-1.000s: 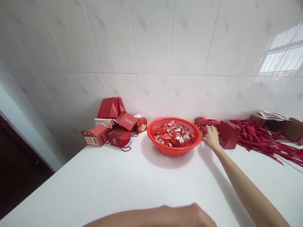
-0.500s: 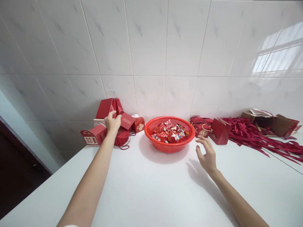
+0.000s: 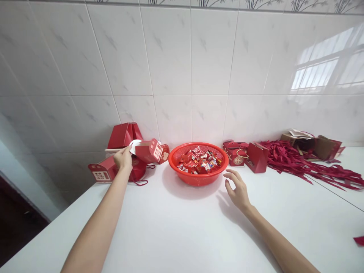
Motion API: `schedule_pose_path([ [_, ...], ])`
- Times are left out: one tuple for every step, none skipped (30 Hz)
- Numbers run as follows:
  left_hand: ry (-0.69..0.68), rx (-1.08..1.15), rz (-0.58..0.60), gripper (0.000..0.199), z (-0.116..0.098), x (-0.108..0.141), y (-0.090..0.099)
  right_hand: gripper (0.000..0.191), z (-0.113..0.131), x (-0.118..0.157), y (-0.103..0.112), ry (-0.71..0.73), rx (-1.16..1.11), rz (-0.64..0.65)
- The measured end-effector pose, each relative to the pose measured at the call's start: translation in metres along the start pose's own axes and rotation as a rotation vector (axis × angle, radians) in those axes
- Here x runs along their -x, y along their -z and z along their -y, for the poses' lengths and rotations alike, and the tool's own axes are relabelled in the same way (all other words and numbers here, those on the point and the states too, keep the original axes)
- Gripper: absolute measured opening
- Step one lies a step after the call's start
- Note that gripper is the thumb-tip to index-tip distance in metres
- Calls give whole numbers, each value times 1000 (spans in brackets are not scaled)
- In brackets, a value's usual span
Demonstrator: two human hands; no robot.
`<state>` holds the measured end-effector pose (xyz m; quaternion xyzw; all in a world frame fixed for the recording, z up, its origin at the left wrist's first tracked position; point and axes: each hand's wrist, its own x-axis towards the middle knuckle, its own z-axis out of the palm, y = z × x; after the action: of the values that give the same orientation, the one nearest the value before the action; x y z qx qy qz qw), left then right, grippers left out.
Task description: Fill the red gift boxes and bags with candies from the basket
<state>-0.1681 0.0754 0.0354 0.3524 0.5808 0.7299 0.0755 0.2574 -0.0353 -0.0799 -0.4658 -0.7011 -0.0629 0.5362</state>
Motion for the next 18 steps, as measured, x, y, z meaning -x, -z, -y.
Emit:
schedule_pose_path([
  [47, 91, -2, 28, -10, 6, -1, 19, 1, -1, 1, -12, -2, -6],
  [84, 186, 18, 27, -22, 14, -3, 19, 1, -1, 2, -23, -6, -12],
  [95, 236, 82, 24, -35, 23, -3, 19, 3, -2, 2, -28, -17, -20],
  [91, 251, 160, 20, -49, 35, -3, 19, 5, -2, 3, -25, -33, -31],
  [79, 250, 261, 18, -63, 47, -2, 18, 8, -3, 3, -14, -56, -44],
  [65, 252, 381, 18, -76, 62, -1, 17, 12, -4, 4, 1, -84, -59],
  [54, 235, 494, 21, -88, 77, 1, 16, 17, -5, 4, 18, -117, -73],
  [26, 204, 600, 25, -98, 93, 3, 14, 24, -7, 5, 30, -155, -82],
  [0, 176, 707, 26, -106, 109, 4, 13, 33, -8, 6, 34, -198, -84],
  [-17, 165, 822, 27, -113, 125, 6, 12, 42, -10, 7, 33, -246, -80],
  [-21, 183, 922, 26, -117, 140, 8, 14, 53, -11, 9, 30, -298, -65],
  [-21, 207, 1003, 26, -119, 154, 9, 20, 64, -13, 12, 39, -345, -46],
  [-17, 230, 1072, 26, -119, 166, 9, 25, 74, -13, 14, 59, -379, -24],
  [5, 249, 1143, 27, -117, 177, 9, 30, 84, -14, 17, 91, -396, 5],
  [33, 266, 1191, 30, -113, 186, 8, 32, 93, -13, 19, 136, -403, 45],
  [54, 271, 1226, 30, -109, 193, 7, 35, 100, -12, 20, 186, -403, 83],
  [68, 265, 1253, 30, -103, 197, 5, 36, 105, -11, 21, 242, -393, 112],
  [73, 252, 1278, 29, -96, 199, 3, 37, 109, -8, 21, 297, -379, 131],
])
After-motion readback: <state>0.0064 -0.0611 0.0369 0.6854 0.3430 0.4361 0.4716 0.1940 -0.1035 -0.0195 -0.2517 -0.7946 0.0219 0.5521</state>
